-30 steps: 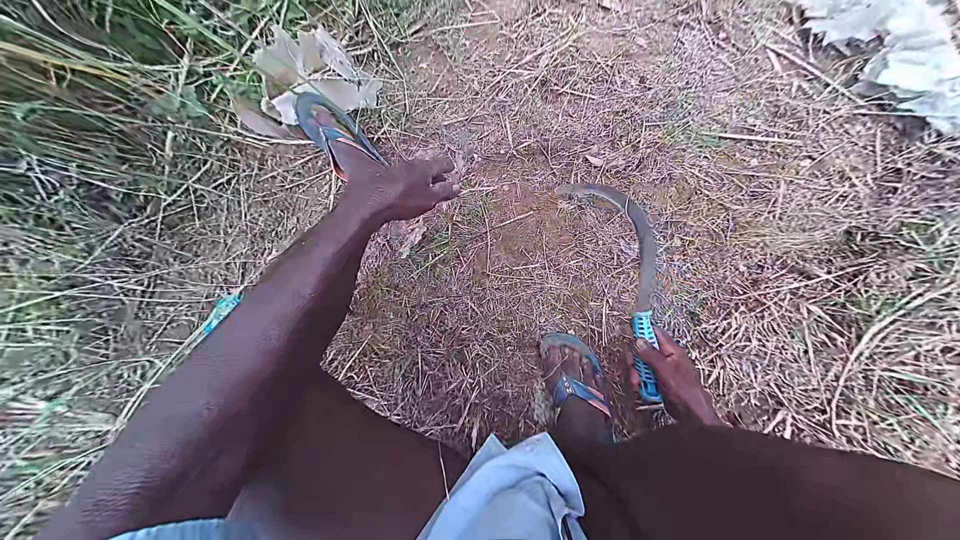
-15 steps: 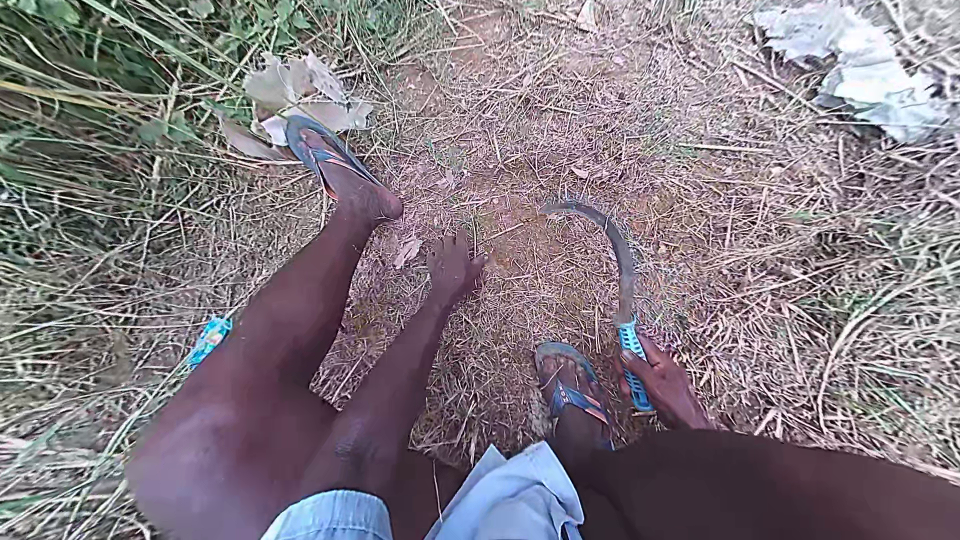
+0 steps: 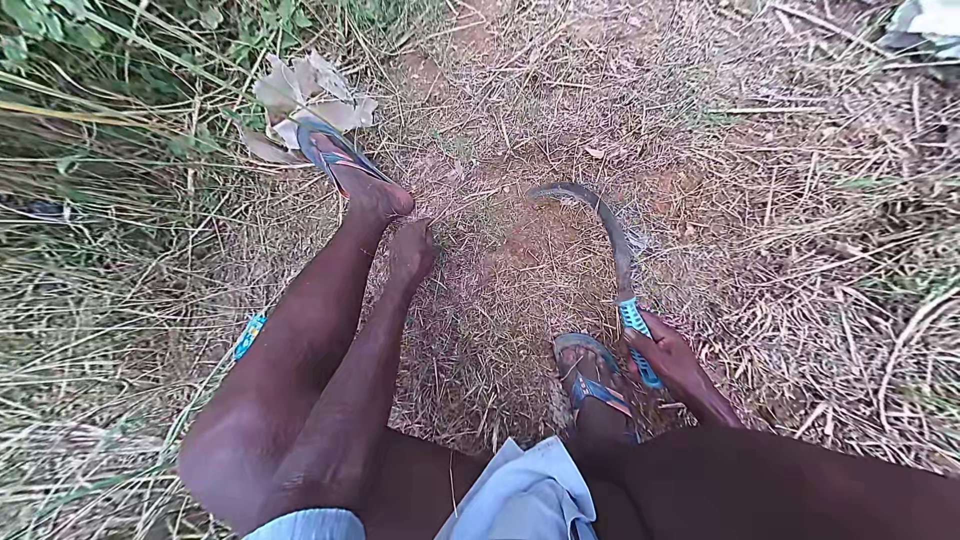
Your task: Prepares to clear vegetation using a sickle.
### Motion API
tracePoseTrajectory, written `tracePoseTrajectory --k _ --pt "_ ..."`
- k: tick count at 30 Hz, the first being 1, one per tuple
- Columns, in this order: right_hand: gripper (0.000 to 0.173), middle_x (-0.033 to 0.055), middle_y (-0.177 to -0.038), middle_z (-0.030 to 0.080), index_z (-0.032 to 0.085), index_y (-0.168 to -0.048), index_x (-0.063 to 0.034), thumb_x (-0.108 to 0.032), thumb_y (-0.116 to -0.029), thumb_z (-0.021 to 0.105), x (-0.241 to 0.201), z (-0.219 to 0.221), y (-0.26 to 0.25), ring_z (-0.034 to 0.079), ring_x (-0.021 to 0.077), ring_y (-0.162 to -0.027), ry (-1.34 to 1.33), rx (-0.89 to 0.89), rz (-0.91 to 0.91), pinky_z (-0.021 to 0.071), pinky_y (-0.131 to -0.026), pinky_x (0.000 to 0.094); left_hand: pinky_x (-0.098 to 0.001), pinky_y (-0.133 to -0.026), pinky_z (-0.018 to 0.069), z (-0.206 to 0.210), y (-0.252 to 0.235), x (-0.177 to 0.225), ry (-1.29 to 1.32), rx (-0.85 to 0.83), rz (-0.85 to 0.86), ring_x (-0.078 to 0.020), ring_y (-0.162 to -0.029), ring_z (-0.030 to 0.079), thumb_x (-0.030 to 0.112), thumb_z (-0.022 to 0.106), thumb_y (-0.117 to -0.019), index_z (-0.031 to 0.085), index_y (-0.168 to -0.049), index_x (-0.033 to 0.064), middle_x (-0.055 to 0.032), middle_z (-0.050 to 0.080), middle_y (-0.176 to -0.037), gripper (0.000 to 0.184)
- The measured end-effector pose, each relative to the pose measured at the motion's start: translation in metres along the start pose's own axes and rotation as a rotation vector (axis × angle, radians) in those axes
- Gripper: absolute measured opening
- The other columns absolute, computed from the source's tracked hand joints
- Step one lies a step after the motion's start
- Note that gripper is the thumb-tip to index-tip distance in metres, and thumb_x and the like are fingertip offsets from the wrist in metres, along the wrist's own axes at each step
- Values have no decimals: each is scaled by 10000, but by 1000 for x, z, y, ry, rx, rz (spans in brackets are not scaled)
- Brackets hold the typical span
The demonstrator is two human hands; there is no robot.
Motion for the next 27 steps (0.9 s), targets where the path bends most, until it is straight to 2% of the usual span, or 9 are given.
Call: tracePoseTrajectory --k 2,5,7,11,15,18,20,23,27 --pt "431 -20 -767 644 485 -1375 -34 -260 -1009 502 3 -1 0 599 89 -533 -4 -2 14 539 -502 241 -651 -1044 423 44 -32 -10 -97 165 252 -470 -1236 592 198 384 -1106 617 -1307 -52 -304 637 -1271 397" --pt "421 -19 -764 646 480 -1359 -40 -260 -1001 500 8 -4 1 601 89 -520 -21 10 32 541 -484 237 -632 -1060 400 83 -36 10 -187 175 448 -443 -1229 585 157 467 -1056 666 -1185 -44 -270 649 -1216 310" --pt "415 -15 -759 648 480 -1358 -41 -255 -1004 501 11 -6 2 600 95 -518 -55 25 28 538 -475 242 -605 -1092 392 95 -33 20 -250 162 474 -428 -1273 550 140 507 -1033 676 -1167 -39 -252 622 -1260 280" --pt "399 -7 -752 646 487 -1348 -48 -247 -1002 488 14 -11 7 599 105 -514 -77 54 20 533 -468 244 -645 -1144 324 113 -46 -6 -291 198 416 -418 -1438 413 154 569 -1006 631 -1305 12 -206 524 -1479 337" --pt "369 -1 -759 651 506 -1319 -56 -249 -1004 487 14 -10 4 596 102 -512 -73 25 18 525 -461 237 -723 -1134 273 101 -57 -49 -341 213 321 -465 -1455 379 273 492 -1069 542 -1435 47 -241 487 -1507 433" --pt "363 -12 -770 649 494 -1318 -69 -259 -1009 478 7 1 -3 590 96 -506 -91 -50 32 533 -465 240 -728 -1055 360 90 -61 -66 -343 124 208 -486 -1374 467 406 451 -1081 519 -1462 61 -255 511 -1477 519" --pt "343 0 -780 646 495 -1304 -69 -262 -1021 463 0 12 -11 585 105 -499 -117 -112 48 534 -462 246 -713 -992 437 86 -59 -69 -335 38 116 -506 -1279 552 378 390 -1102 491 -1481 39 -299 550 -1407 518" --pt "378 13 -821 650 474 -1377 -75 -250 -1045 422 -9 31 -27 590 105 -515 -190 -192 119 542 -481 245 -685 -902 505 87 -57 -74 -331 -26 52 -489 -1142 648 317 364 -1110 581 -1306 -11 -302 651 -1230 440" --pt "282 55 -774 644 527 -1255 -77 -249 -1112 354 -16 64 -56 583 107 -489 -319 -317 282 540 -469 240 -690 -908 502 82 -50 -73 -356 -49 62 -484 -1136 656 266 403 -1107 625 -1264 14 -282 678 -1200 371"
Point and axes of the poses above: each hand's wrist, its own y-axis away from the middle knuckle, its own z-axis out of the palm, x = y × z, the point moved 3 cm from there along -y, towards the middle knuckle
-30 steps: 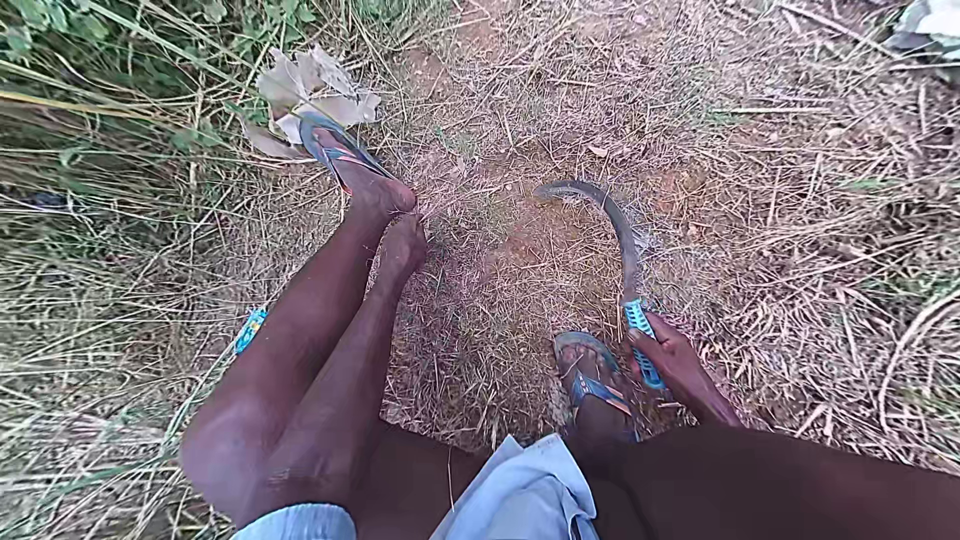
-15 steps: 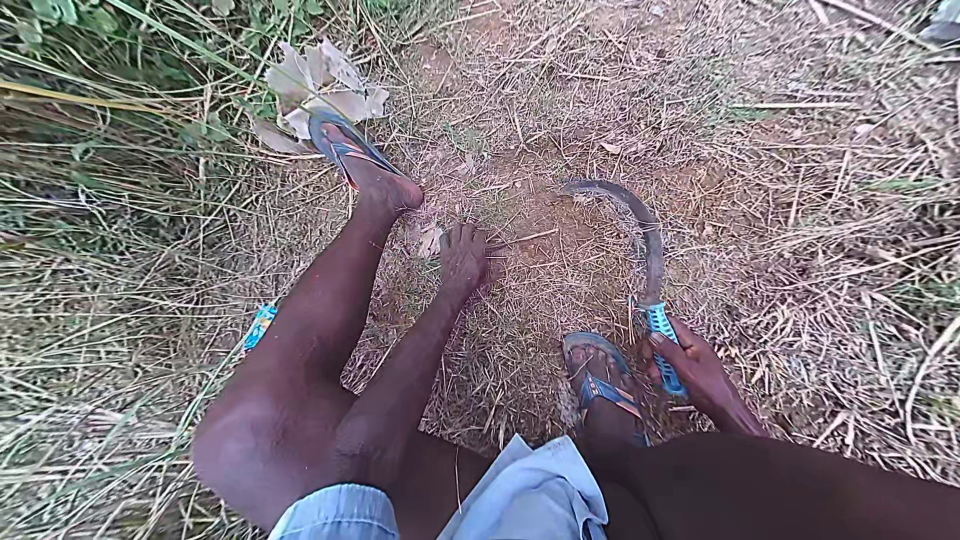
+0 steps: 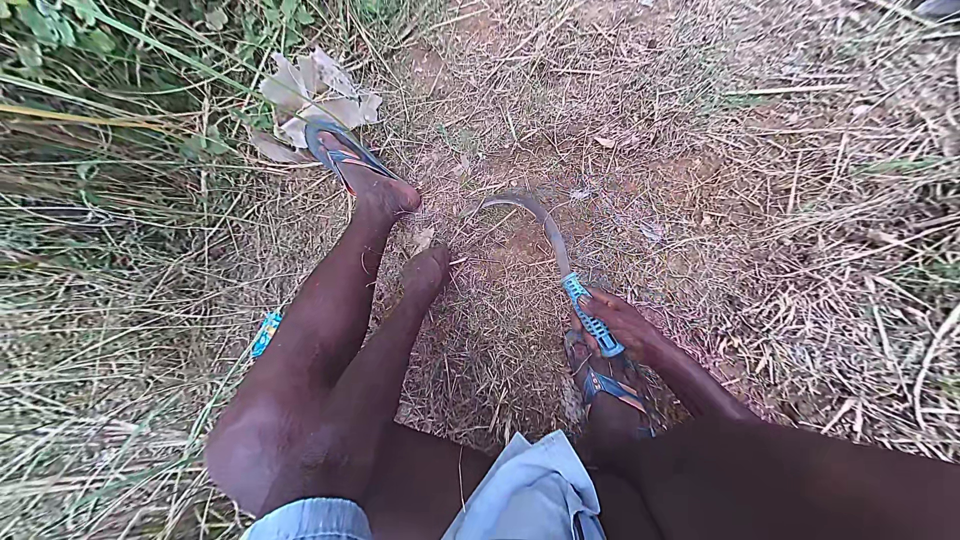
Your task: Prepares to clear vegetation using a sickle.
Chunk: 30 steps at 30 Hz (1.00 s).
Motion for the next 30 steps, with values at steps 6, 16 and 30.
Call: tracePoseTrajectory --k 6,16,30 --pt "358 32 -756 602 503 -1308 -123 -402 -1110 397 6 32 -60 553 93 -489 192 -144 305 481 -436 219 -685 -906 506 -15 -3 -4 -50 21 -19 -470 -1143 657 249 450 -1089 635 -1276 56 -257 682 -1215 327" --pt "314 11 -756 609 485 -1344 -118 -235 -1083 357 20 -44 101 562 96 -473 92 159 122 519 -428 240 -734 -921 470 -2 12 -5 61 -69 55 -535 -1145 626 242 430 -1097 621 -1284 -10 -324 650 -1221 368" --pt "335 -4 -740 651 508 -1323 -117 -247 -1031 406 2 -67 72 592 88 -482 168 351 -128 531 -439 228 -589 -982 491 6 40 74 50 121 482 -405 -1184 625 177 467 -1079 685 -1191 46 -195 687 -1191 278"
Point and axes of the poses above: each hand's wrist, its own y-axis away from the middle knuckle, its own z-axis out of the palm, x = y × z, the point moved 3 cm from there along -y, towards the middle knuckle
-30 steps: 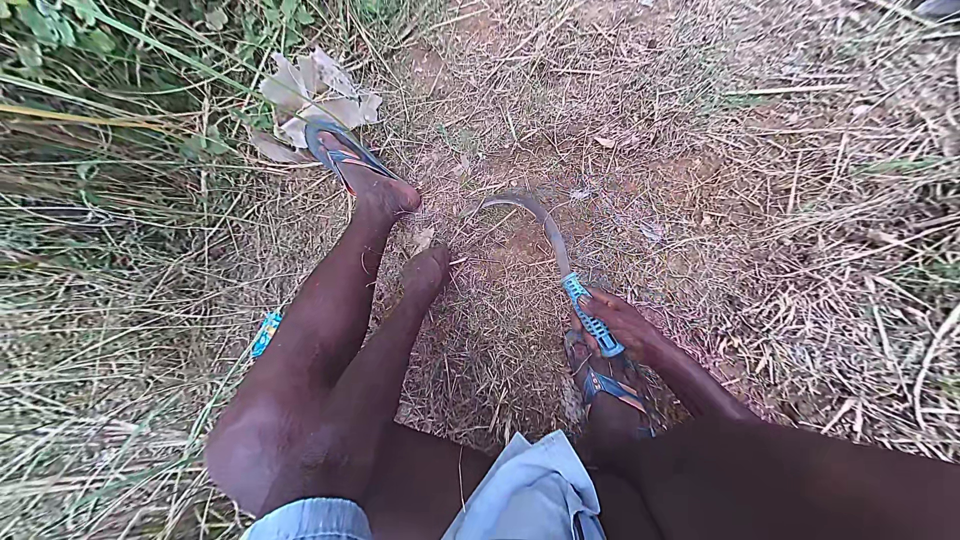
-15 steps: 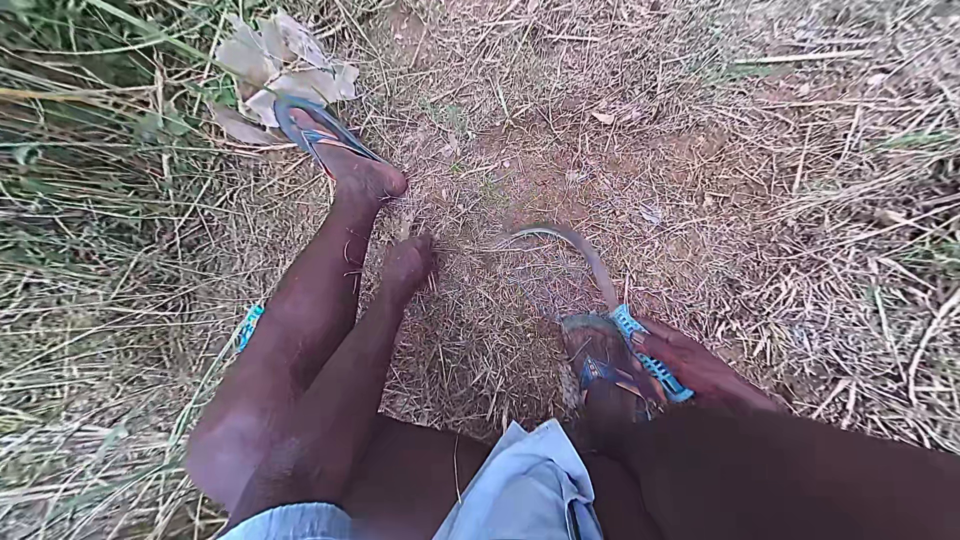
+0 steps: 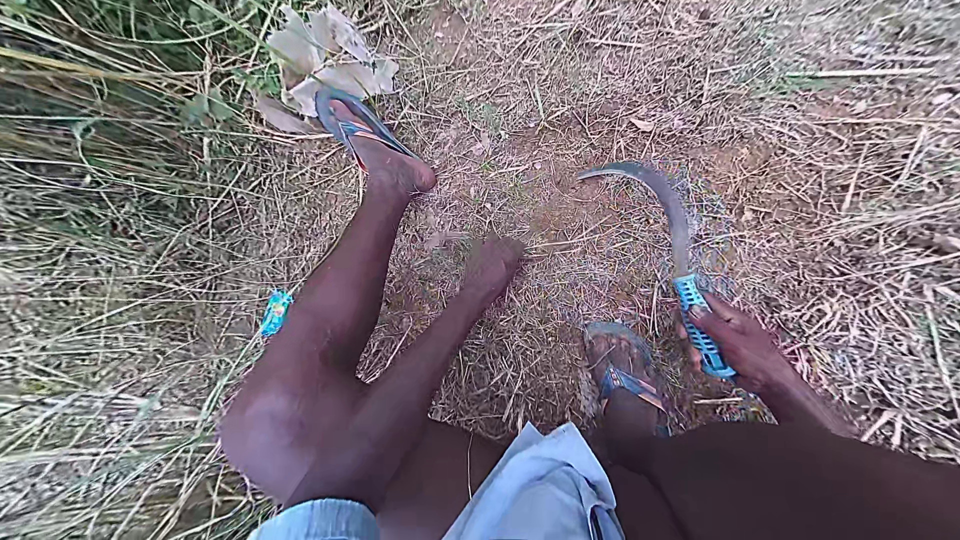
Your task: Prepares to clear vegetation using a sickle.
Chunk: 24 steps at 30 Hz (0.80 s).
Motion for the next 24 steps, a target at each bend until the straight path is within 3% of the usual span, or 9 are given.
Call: tracePoseTrajectory --k 4,8,11,14,16,19,21,23,24 --pt "353 4 -743 652 508 -1341 -132 -267 -1026 424 2 6 -7 596 90 -483 -19 -3 0 532 -439 229 -622 -1002 457 6 -17 -9 -64 79 8 -419 -1230 590 139 497 -1050 695 -1167 29 -213 654 -1242 255" --pt "343 23 -747 647 520 -1317 -134 -282 -1017 443 6 5 -8 598 109 -475 -41 -22 0 540 -432 242 -616 -1005 450 6 -13 -53 -109 147 -55 -444 -1251 564 88 502 -1039 679 -1144 -35 -257 625 -1239 240" --pt "337 24 -750 645 524 -1323 -125 -272 -1033 435 5 7 -8 594 107 -471 -35 -32 -14 537 -430 239 -633 -1128 361 7 -5 -96 -114 68 -98 -447 -1381 472 81 498 -1041 657 -1216 -50 -265 552 -1414 269" --pt "313 14 -737 641 539 -1286 -120 -270 -1026 451 2 9 -5 594 96 -483 -9 -32 -41 533 -447 226 -679 -1146 305 12 7 -123 -164 6 -163 -455 -1422 424 118 507 -1047 637 -1279 -22 -248 517 -1475 301" --pt "336 14 -742 642 522 -1336 -123 -255 -1035 451 1 11 -5 600 96 -493 6 -29 -44 540 -459 223 -701 -1148 287 16 18 -132 -170 -9 -236 -464 -1430 413 139 521 -1044 633 -1290 -20 -243 487 -1511 314" --pt "377 18 -749 635 490 -1405 -124 -229 -1045 448 -3 17 -5 592 94 -493 35 -45 -36 537 -463 221 -721 -1083 360 17 39 -130 -84 -82 -443 -502 -1381 453 160 560 -1034 603 -1325 -26 -269 449 -1533 348" --pt "394 13 -740 638 497 -1410 -123 -232 -1033 455 -6 23 -7 587 89 -489 56 -86 -56 532 -463 218 -674 -1113 354 -20 52 -98 70 -307 -625 -495 -1406 435 177 478 -1089 518 -1426 -39 -292 402 -1563 402" --pt "377 11 -746 634 491 -1398 -106 -214 -1041 441 -10 37 -11 581 79 -492 59 -164 -53 529 -472 210 -631 -1100 405 -40 67 -77 138 -383 -702 -486 -1361 497 211 386 -1123 473 -1446 -62 -327 472 -1484 432" --pt "376 11 -755 630 484 -1402 -105 -208 -1045 432 -11 47 -16 579 76 -493 50 -210 -43 531 -473 207 -628 -1061 439 -37 73 -74 119 -285 -691 -489 -1286 560 238 361 -1129 513 -1399 -70 -340 554 -1381 436"
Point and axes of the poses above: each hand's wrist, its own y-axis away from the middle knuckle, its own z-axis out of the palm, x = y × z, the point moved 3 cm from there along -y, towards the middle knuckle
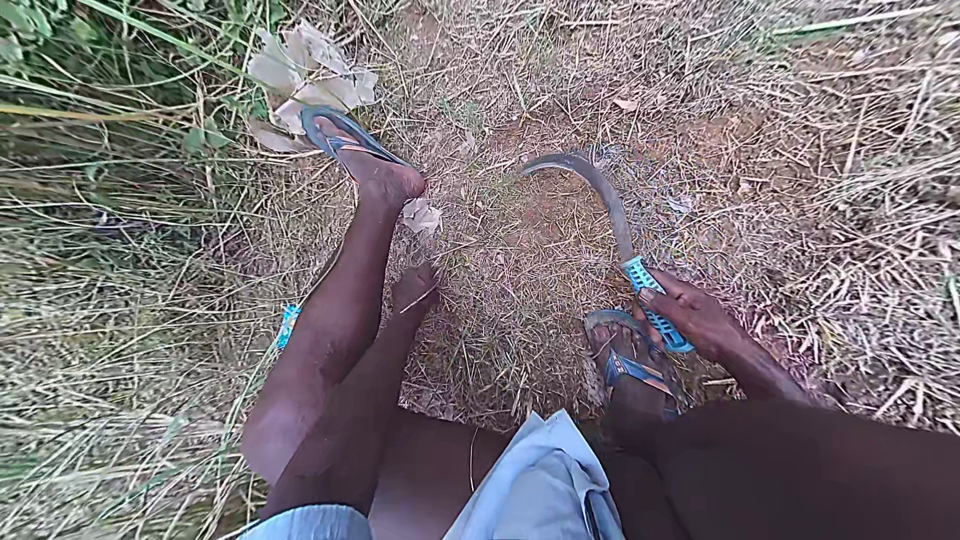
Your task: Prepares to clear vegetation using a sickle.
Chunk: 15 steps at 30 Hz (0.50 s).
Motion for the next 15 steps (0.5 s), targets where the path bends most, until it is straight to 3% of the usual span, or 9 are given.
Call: tracePoseTrajectory --k 2,4,5,7,9,12,15 --pt "389 24 -773 618 452 -1444 -105 -210 -1070 427 -1 18 -16 574 86 -502 -19 -93 41 533 -487 217 -649 -835 535 30 -5 -11 -13 441 90 -489 -969 700 271 381 -1111 670 -1144 -65 -326 699 -1026 444" --pt "384 31 -772 596 435 -1460 -107 -214 -1092 408 0 39 -34 572 97 -506 -28 -182 93 542 -495 234 -627 -1049 445 9 0 -3 11 -30 -70 -472 -1290 568 274 294 -1136 496 -1432 -37 -323 582 -1363 474" --pt "383 36 -774 591 438 -1465 -106 -214 -1099 405 0 49 -43 571 104 -510 -26 -221 112 544 -501 246 -636 -1074 421 9 -6 -4 44 -108 -120 -479 -1338 526 271 305 -1135 440 -1487 -20 -324 534 -1427 477" --pt "376 34 -779 594 446 -1462 -115 -232 -1108 398 1 68 -58 566 96 -513 -21 -302 138 528 -491 234 -683 -992 468 34 -31 -21 63 31 -118 -507 -1234 594 279 381 -1107 488 -1438 4 -330 598 -1327 444" --pt "375 48 -785 605 462 -1458 -120 -257 -1112 411 5 85 -71 566 98 -510 -39 -343 180 519 -482 230 -671 -969 489 57 -50 -34 70 146 -84 -492 -1184 630 386 341 -1113 472 -1458 12 -322 626 -1282 525" --pt "400 57 -808 605 447 -1483 -125 -279 -1115 414 10 101 -83 566 106 -522 -15 -371 215 519 -494 242 -666 -969 493 66 -56 -37 165 161 -106 -480 -1168 644 582 383 -1065 431 -1471 6 -311 645 -1256 706" --pt "405 52 -801 606 440 -1490 -135 -290 -1118 406 14 105 -85 567 101 -514 -41 -365 227 516 -480 232 -665 -968 498 62 -45 -34 199 155 -143 -488 -1169 639 593 510 -1021 359 -1503 -17 -322 628 -1272 792"
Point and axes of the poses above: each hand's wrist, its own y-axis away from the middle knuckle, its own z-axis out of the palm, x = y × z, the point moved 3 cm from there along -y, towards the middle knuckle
